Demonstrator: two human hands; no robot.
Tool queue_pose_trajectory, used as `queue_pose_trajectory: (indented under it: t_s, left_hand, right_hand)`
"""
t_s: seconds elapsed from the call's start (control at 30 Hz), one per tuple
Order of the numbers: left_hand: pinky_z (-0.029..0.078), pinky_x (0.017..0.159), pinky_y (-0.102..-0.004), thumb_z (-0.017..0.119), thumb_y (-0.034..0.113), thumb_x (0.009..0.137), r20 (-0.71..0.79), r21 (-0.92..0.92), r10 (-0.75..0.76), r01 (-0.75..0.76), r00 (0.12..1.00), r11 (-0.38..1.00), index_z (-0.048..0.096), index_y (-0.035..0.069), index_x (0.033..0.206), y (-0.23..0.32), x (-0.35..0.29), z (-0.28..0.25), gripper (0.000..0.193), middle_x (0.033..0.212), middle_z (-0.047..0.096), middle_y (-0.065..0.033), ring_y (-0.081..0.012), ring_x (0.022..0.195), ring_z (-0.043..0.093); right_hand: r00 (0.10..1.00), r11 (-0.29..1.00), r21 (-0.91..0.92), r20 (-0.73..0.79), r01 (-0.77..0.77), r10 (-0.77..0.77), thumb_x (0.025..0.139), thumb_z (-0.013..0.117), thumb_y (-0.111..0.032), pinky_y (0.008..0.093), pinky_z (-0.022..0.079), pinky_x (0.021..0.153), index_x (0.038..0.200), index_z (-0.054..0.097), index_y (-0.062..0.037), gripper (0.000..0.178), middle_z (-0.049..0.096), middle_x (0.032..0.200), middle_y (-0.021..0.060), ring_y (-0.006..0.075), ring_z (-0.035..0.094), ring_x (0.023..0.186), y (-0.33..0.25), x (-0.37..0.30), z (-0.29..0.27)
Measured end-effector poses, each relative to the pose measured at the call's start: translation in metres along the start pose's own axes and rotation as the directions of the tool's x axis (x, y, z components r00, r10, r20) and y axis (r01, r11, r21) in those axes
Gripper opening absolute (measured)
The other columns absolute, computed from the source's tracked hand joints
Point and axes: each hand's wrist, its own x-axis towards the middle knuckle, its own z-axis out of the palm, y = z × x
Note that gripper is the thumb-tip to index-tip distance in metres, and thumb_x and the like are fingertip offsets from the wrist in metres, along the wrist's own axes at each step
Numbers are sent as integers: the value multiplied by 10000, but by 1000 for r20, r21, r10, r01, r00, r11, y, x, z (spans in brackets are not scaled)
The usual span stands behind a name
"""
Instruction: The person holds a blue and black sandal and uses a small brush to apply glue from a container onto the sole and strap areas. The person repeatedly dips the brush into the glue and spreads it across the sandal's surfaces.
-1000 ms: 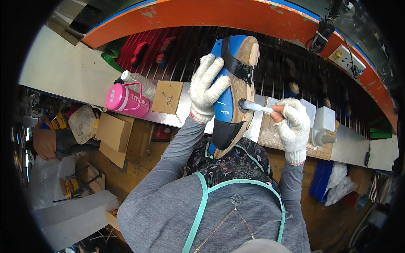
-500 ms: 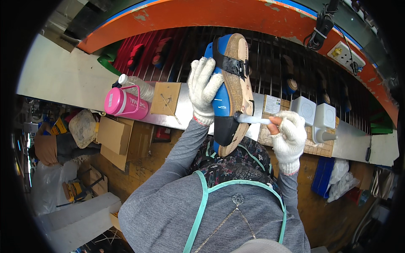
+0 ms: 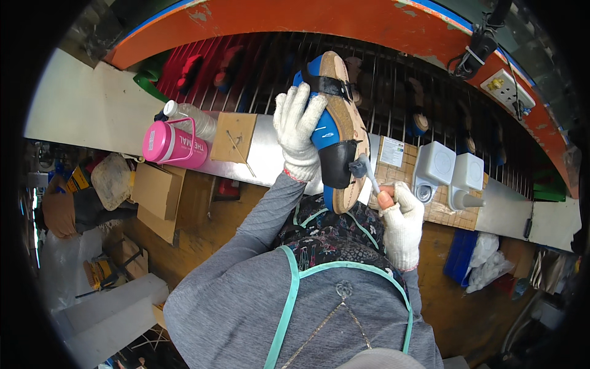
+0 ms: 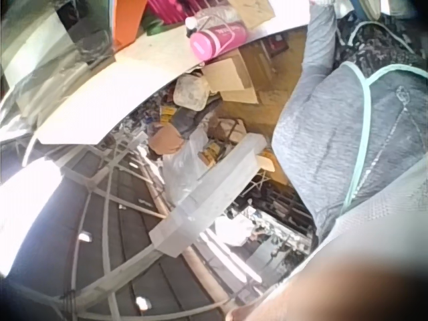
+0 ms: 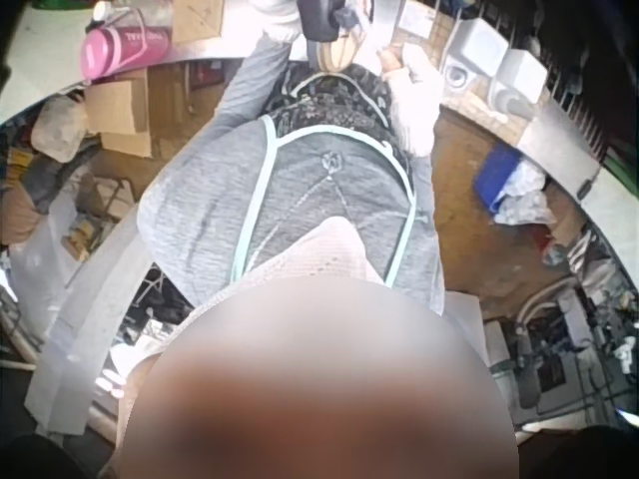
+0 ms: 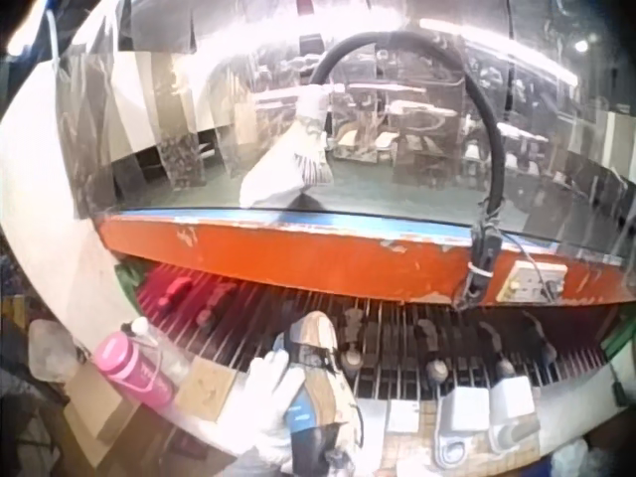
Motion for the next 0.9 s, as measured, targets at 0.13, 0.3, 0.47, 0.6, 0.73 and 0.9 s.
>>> queue_pose_trajectory:
  t_s: [0.13, 0.3, 0.47, 0.6, 0.73, 0.9]
  left_hand:
    - [388, 1078, -538, 742, 214, 778, -9, 14, 24, -24, 1000, 1000, 685, 203, 1235, -3, -1, 4, 460, 1288, 648, -176, -392, 1194, 612]
    - [406, 1048, -544, 740, 199, 740, -8, 28, 44, -44, 999, 999, 698, 200, 1215, -5, 1, 4, 477, 1263, 659, -183, -402, 1151, 631]
    - [416, 1020, -544, 746, 194, 730, -8, 47, 61, -61, 998, 997, 697, 192, 1216, -7, 5, 2, 489, 1252, 661, -187, -404, 1127, 636]
    - [420, 996, -527, 751, 184, 726, 12, 53, 28, -29, 1000, 998, 695, 188, 1228, -8, 7, 3, 504, 1243, 664, -181, -400, 1116, 636]
    - [405, 1006, -518, 771, 192, 715, 41, 69, -24, 21, 999, 997, 695, 196, 1237, -9, 4, 6, 528, 1243, 668, -163, -386, 1128, 630]
    - [386, 1029, -507, 785, 196, 714, 96, 98, -72, 62, 993, 993, 699, 203, 1234, -12, 0, 12, 526, 1246, 672, -143, -363, 1144, 630]
  right_hand:
    - [984, 975, -159, -61, 157, -168, 934, 703, -184, 253, 390, 633, 968, 698, 70, 257, 542, 831, 33, 109, 498, 730, 1, 7, 6]
    - [955, 931, -268, -99, 246, -281, 920, 717, -143, 251, 402, 644, 984, 706, 61, 213, 550, 861, 44, 109, 510, 746, -2, 21, 6]
    - [911, 899, -294, -158, 324, -380, 895, 743, -110, 254, 419, 658, 990, 715, 42, 181, 561, 888, 48, 113, 522, 755, -3, 40, 5]
    - [888, 860, -305, -83, 409, -451, 889, 747, -114, 259, 426, 672, 985, 720, 32, 177, 570, 901, 52, 126, 532, 773, 1, 44, 2]
    - [909, 880, -284, -59, 380, -412, 883, 755, -125, 264, 428, 682, 982, 721, 31, 187, 573, 907, 57, 135, 535, 784, 6, 39, 0]
    - [916, 891, -272, -68, 364, -395, 884, 757, -138, 266, 426, 696, 977, 720, 37, 201, 570, 913, 56, 139, 532, 801, 11, 32, 1]
